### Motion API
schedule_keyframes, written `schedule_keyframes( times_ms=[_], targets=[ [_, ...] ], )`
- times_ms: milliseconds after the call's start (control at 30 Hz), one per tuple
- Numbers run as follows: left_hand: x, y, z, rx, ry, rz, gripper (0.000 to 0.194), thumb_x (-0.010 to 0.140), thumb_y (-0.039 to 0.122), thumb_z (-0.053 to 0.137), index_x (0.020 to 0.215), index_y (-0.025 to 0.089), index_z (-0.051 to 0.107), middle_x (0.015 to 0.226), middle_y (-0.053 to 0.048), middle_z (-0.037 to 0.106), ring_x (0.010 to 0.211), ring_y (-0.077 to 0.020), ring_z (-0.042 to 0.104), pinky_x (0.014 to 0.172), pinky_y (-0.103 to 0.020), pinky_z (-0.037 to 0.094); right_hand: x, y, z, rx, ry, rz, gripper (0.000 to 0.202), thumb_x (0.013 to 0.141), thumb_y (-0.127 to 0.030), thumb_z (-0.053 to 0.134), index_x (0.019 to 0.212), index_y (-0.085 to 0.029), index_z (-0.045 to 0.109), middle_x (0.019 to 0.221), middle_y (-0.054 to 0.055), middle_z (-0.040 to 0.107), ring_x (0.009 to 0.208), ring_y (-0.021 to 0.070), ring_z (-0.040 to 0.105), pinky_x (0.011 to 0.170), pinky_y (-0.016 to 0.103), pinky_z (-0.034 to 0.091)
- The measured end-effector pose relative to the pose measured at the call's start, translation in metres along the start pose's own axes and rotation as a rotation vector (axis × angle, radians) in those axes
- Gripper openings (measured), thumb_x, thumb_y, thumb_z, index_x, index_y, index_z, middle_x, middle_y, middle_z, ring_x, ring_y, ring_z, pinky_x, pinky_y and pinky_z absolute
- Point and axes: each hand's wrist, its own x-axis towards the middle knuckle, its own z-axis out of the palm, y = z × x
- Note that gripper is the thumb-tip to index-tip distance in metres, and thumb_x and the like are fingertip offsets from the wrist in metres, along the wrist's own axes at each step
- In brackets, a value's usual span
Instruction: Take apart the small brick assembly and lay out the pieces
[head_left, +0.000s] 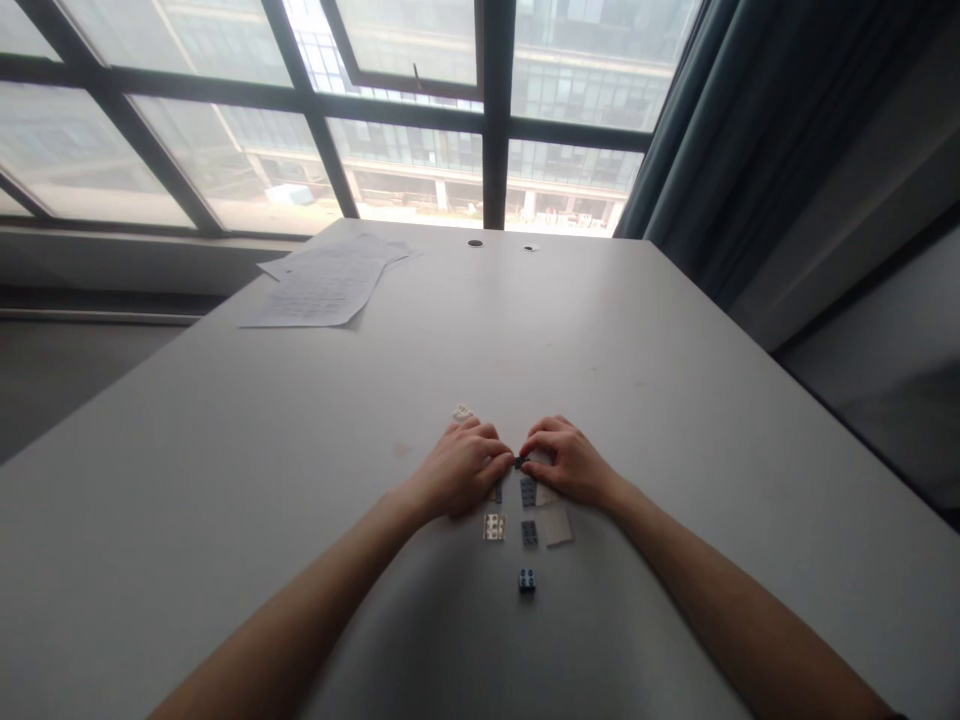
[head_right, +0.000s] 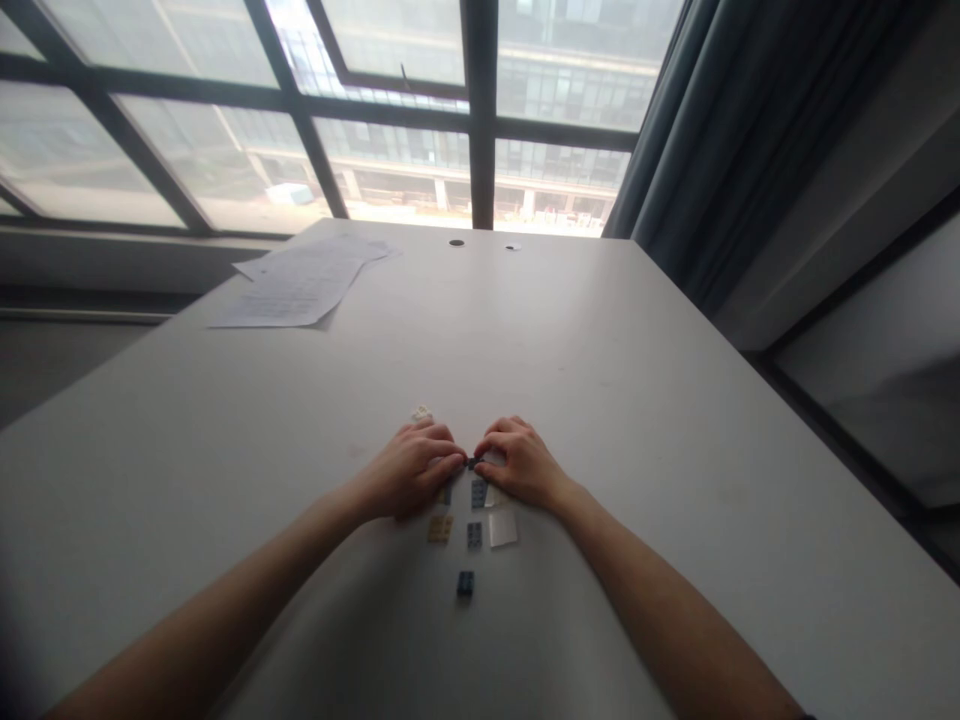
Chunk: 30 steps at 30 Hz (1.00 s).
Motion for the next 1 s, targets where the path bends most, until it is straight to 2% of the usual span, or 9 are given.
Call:
schedule_keyframes(
  times_ms=[233, 300, 367, 433, 500, 600, 700, 833, 1000],
  targets=[
    [-0.001, 0.000, 0.003, 0.004, 0.024, 0.005, 0.028, 0.093, 0.033, 0.044, 0.087, 0.027, 0.071, 0.088, -0.002, 0.065, 0.088, -0.0193, 0.053, 0.082, -0.035, 0.038, 0.000, 0.001, 0.000, -0.007, 0.000, -0.008, 0.013, 0.074, -0.019, 0.073, 0.086, -0.024, 0.071, 0.093, 0.002, 0.064, 0.094, 0.0201, 0.055, 0.089, 0.036, 0.042],
    [-0.002, -0.005, 0.002, 0.006, 0.061, -0.014, 0.025, 0.092, 0.034, 0.046, 0.088, 0.026, 0.070, 0.089, -0.002, 0.065, 0.090, -0.0196, 0.054, 0.084, -0.035, 0.039, 0.000, 0.000, 0.000, -0.002, 0.002, -0.008, 0.014, 0.073, -0.019, 0.073, 0.086, -0.024, 0.071, 0.093, 0.003, 0.064, 0.094, 0.0199, 0.055, 0.090, 0.036, 0.042],
    [-0.003, -0.013, 0.000, 0.033, 0.165, -0.094, 0.022, 0.091, 0.034, 0.049, 0.090, 0.024, 0.069, 0.091, -0.002, 0.065, 0.093, -0.0204, 0.055, 0.086, -0.035, 0.040, 0.000, 0.000, 0.000, 0.012, 0.008, -0.002, 0.014, 0.073, -0.019, 0.074, 0.087, -0.023, 0.071, 0.093, 0.003, 0.064, 0.093, 0.0197, 0.055, 0.089, 0.036, 0.042],
    [-0.005, -0.025, -0.003, 0.089, 0.312, -0.241, 0.021, 0.089, 0.035, 0.051, 0.094, 0.022, 0.066, 0.095, -0.004, 0.065, 0.094, -0.0218, 0.055, 0.087, -0.036, 0.041, 0.000, 0.000, 0.000, 0.033, 0.018, 0.011, 0.014, 0.074, -0.020, 0.073, 0.087, -0.022, 0.071, 0.093, 0.003, 0.064, 0.093, 0.0195, 0.055, 0.089, 0.035, 0.043],
    [-0.005, -0.036, -0.004, 0.154, 0.400, -0.389, 0.027, 0.086, 0.039, 0.054, 0.102, 0.020, 0.064, 0.099, -0.006, 0.065, 0.096, -0.0239, 0.056, 0.086, -0.037, 0.042, 0.001, 0.000, 0.000, 0.053, 0.026, 0.024, 0.014, 0.075, -0.020, 0.073, 0.089, -0.022, 0.071, 0.093, 0.004, 0.065, 0.094, 0.0195, 0.056, 0.087, 0.034, 0.043],
    [-0.003, -0.047, -0.004, 0.234, 0.358, -0.496, 0.037, 0.082, 0.045, 0.057, 0.105, 0.018, 0.064, 0.102, -0.009, 0.065, 0.098, -0.0275, 0.056, 0.085, -0.039, 0.044, 0.001, 0.001, 0.001, 0.080, 0.046, 0.039, 0.015, 0.076, -0.020, 0.071, 0.090, -0.022, 0.070, 0.094, 0.004, 0.065, 0.094, 0.0193, 0.056, 0.086, 0.033, 0.044],
    [0.002, -0.048, -0.002, 0.277, 0.309, -0.512, 0.033, 0.082, 0.045, 0.054, 0.098, 0.020, 0.067, 0.100, -0.008, 0.066, 0.097, -0.0284, 0.056, 0.082, -0.039, 0.044, 0.001, 0.001, 0.000, 0.102, 0.065, 0.055, 0.014, 0.077, -0.019, 0.069, 0.091, -0.021, 0.070, 0.095, 0.004, 0.064, 0.094, 0.0187, 0.056, 0.085, 0.032, 0.044],
    [0.010, -0.044, 0.001, 0.252, 0.300, -0.485, 0.028, 0.084, 0.042, 0.051, 0.092, 0.023, 0.069, 0.095, -0.006, 0.066, 0.094, -0.0263, 0.057, 0.082, -0.038, 0.044, 0.000, 0.001, 0.000, 0.115, 0.084, 0.061, 0.013, 0.078, -0.018, 0.068, 0.090, -0.021, 0.070, 0.093, 0.003, 0.064, 0.094, 0.0183, 0.057, 0.085, 0.032, 0.045],
    [0.018, -0.036, 0.005, 0.192, 0.261, -0.385, 0.026, 0.084, 0.042, 0.054, 0.092, 0.023, 0.070, 0.096, -0.006, 0.066, 0.097, -0.0251, 0.055, 0.086, -0.037, 0.043, 0.001, 0.001, 0.001, 0.125, 0.134, 0.072, 0.015, 0.079, -0.017, 0.066, 0.093, -0.022, 0.070, 0.093, 0.003, 0.064, 0.091, 0.0178, 0.057, 0.083, 0.032, 0.045]
  ],
)
